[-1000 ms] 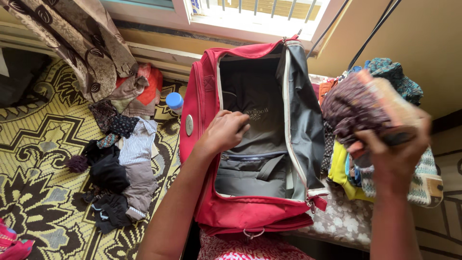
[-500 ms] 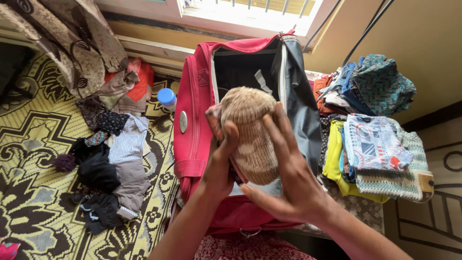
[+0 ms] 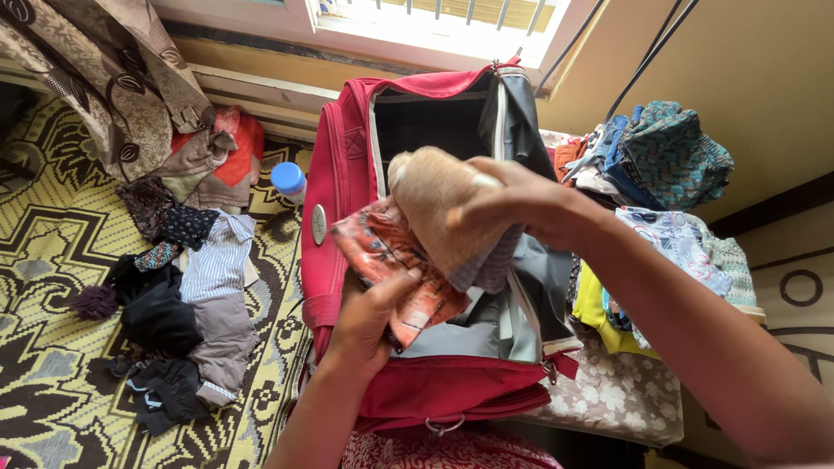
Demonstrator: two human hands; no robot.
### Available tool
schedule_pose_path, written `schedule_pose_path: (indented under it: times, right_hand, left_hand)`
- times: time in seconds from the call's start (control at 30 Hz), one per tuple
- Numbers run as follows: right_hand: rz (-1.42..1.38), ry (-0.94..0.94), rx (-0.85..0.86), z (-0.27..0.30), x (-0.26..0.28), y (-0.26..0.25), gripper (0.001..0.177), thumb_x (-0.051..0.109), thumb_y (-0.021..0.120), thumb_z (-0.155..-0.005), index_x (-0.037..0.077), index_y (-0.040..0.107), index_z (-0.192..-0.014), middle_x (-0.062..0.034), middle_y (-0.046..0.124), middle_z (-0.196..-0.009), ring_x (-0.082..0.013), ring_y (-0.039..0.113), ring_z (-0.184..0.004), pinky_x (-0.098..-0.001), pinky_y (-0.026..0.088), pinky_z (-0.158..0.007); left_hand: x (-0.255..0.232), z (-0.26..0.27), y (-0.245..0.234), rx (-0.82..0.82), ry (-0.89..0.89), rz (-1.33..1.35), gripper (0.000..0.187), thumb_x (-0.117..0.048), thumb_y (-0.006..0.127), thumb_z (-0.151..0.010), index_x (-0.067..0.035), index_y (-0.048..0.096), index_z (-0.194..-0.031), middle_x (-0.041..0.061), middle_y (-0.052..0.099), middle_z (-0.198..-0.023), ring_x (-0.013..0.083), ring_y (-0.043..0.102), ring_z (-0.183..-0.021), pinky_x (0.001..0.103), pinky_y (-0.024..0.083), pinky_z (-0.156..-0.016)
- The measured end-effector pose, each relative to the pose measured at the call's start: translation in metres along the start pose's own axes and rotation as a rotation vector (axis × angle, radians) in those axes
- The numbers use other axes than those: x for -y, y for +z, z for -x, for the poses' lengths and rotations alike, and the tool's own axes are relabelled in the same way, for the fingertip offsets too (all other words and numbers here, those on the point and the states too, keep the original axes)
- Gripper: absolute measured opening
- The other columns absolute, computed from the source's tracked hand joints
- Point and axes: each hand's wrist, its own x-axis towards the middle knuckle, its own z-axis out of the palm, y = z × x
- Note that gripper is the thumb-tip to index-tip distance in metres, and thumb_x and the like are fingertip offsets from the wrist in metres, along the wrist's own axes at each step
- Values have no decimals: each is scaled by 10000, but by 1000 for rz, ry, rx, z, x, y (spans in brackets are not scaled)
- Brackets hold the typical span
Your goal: The person packs folded clothes into a red backpack. They place various garments, including jeans and shirts, into the bag one by one, then zip it closed and place it on the floor.
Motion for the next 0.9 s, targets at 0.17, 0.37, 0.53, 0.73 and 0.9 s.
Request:
schedule_pose_path:
  times: [0.17, 0.37, 0.53, 0.73, 0.9]
  right_hand:
    - [624, 119, -128, -63, 8, -8, 600, 253, 797, -656, -27, 712, -1180, -152, 785, -992, -225, 749, -935, -325, 567, -822]
    - [1233, 154, -569, -165, -13, 9, 636, 226, 810, -727, -21, 591, -1271, -259, 678, -1153, -363, 711, -1020, -444, 593, -817]
    - [1567, -89, -918, -268, -139, 39, 661, 214, 717, -864, 97, 489, -1473, -224, 493, -1401, -400, 543, -1217, -580, 482, -947]
    - [1702, -392, -858, -259, -251, 48, 728, 294, 623, -951, 190, 392, -1634, -147, 121, -1724, -381, 193, -1564, -649, 254, -1213]
    - [1140, -110, -432, -236, -157, 39, 716, 196, 613, -853, 174, 414, -1539, -186, 270, -1599, -394, 269, -1469, -670, 178, -1153]
  left_hand:
    - [9, -1, 2, -113, 133, -149, 500, 77, 579, -841, 28, 493, -1331, 153, 655, -1112, 288, 701, -956, 441, 626, -808]
    - [-8, 10, 11, -110, 163, -87, 537, 87, 575, -821, -7, 471, -1339, 131, 645, -1089, 273, 704, -931, 431, 648, -766]
    - [-28, 19, -5, -89, 50, -136, 576, 90, 551, -791, -22, 477, -1351, 126, 678, -1107, 269, 730, -928, 441, 659, -741]
    - [-12, 21, -13, -24, -60, -186, 533, 74, 577, -829, -63, 502, -1338, 148, 669, -1012, 258, 713, -750, 444, 636, -604]
    - [-14, 17, -8, -158, -48, -191, 341, -31, 620, -904, -34, 560, -1240, 135, 695, -1002, 224, 727, -781, 411, 640, -662]
